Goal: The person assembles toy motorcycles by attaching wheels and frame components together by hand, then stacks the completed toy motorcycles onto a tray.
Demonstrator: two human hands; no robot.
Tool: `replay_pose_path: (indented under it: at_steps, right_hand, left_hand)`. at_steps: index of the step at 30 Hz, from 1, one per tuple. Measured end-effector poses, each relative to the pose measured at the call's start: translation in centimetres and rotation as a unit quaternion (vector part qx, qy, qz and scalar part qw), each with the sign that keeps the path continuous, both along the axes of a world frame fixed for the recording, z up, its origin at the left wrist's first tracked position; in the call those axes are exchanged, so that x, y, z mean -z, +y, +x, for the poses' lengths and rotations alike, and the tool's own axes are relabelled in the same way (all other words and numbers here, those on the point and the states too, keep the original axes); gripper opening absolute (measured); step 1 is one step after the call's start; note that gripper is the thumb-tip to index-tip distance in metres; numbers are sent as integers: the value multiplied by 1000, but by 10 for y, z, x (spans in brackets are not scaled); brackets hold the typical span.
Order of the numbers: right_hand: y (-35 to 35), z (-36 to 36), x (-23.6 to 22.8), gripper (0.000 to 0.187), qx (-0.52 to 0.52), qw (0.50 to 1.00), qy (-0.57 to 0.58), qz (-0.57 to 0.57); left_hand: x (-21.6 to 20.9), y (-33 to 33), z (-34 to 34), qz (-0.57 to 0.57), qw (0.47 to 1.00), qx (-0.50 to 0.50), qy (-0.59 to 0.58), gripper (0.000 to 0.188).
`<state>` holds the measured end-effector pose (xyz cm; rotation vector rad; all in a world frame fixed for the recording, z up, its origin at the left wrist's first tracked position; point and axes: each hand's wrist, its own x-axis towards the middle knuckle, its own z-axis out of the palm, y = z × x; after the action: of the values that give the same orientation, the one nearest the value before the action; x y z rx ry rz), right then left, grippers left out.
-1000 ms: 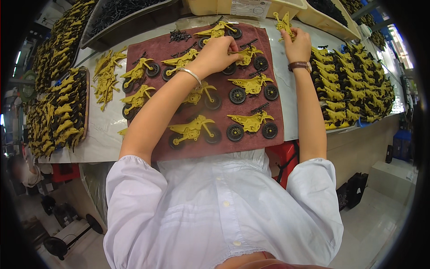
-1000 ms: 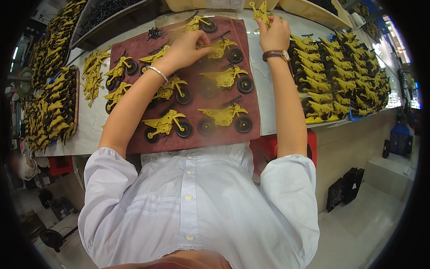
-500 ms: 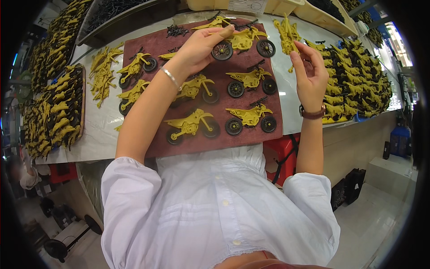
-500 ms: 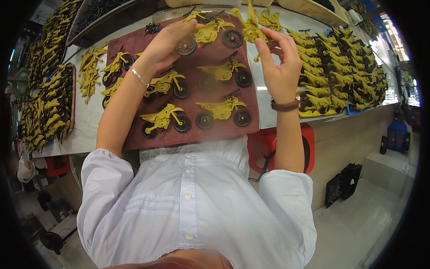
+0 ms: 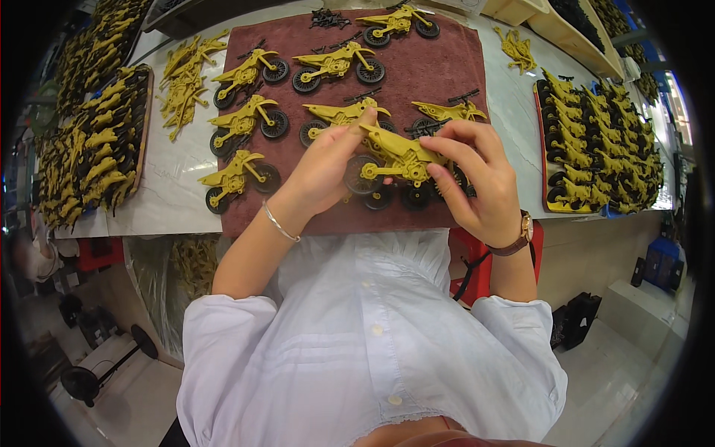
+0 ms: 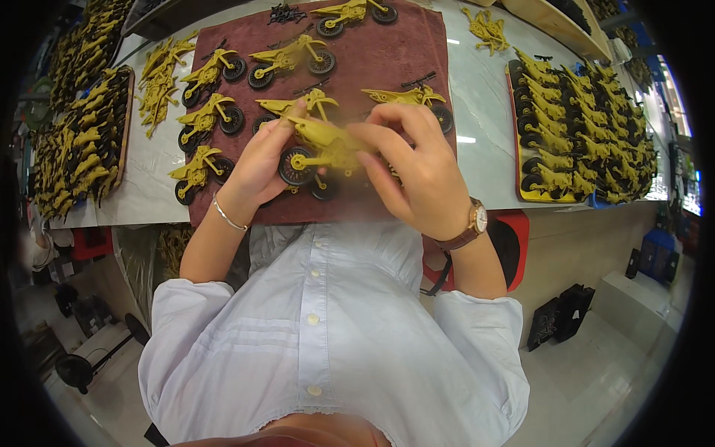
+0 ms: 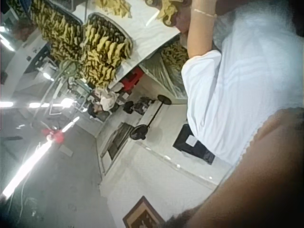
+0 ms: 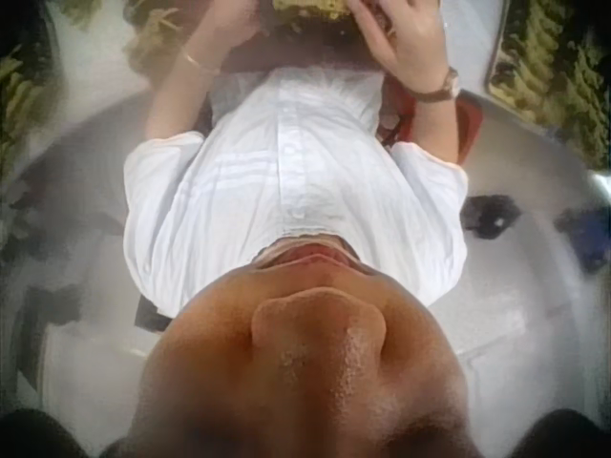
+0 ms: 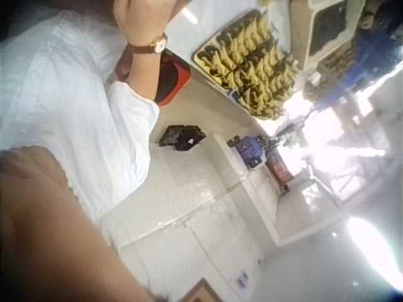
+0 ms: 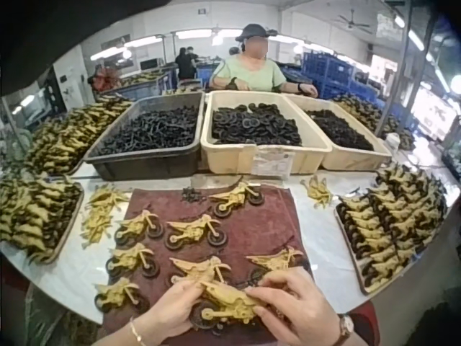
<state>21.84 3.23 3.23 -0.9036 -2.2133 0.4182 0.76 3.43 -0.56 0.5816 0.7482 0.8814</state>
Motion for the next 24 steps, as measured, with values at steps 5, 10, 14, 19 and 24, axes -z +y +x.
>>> replay_pose_path:
  at_steps: [5, 10, 14, 19, 24]
  right_hand:
    - [-8, -3, 3, 28, 4, 1000, 20, -23]
    - [-8, -7, 1, 29, 3, 1000, -2, -6]
    - [-7, -9, 4, 29, 2, 1000, 11, 0]
    - [-10, -11, 9, 30, 1, 999, 21, -32]
    - [-17, -13, 12, 31, 40, 998, 35, -16]
  left_hand:
    - [0, -5, -1, -15, 1000, -15, -7, 47]
    - [4, -4, -5, -5, 1000, 8, -11, 50]
    - [-2, -6, -2, -28, 999, -16, -10, 55]
    - [2, -9, -4, -15, 1000, -19, -16, 59]
    - [0, -14, -8, 105, 994, 8, 1, 46]
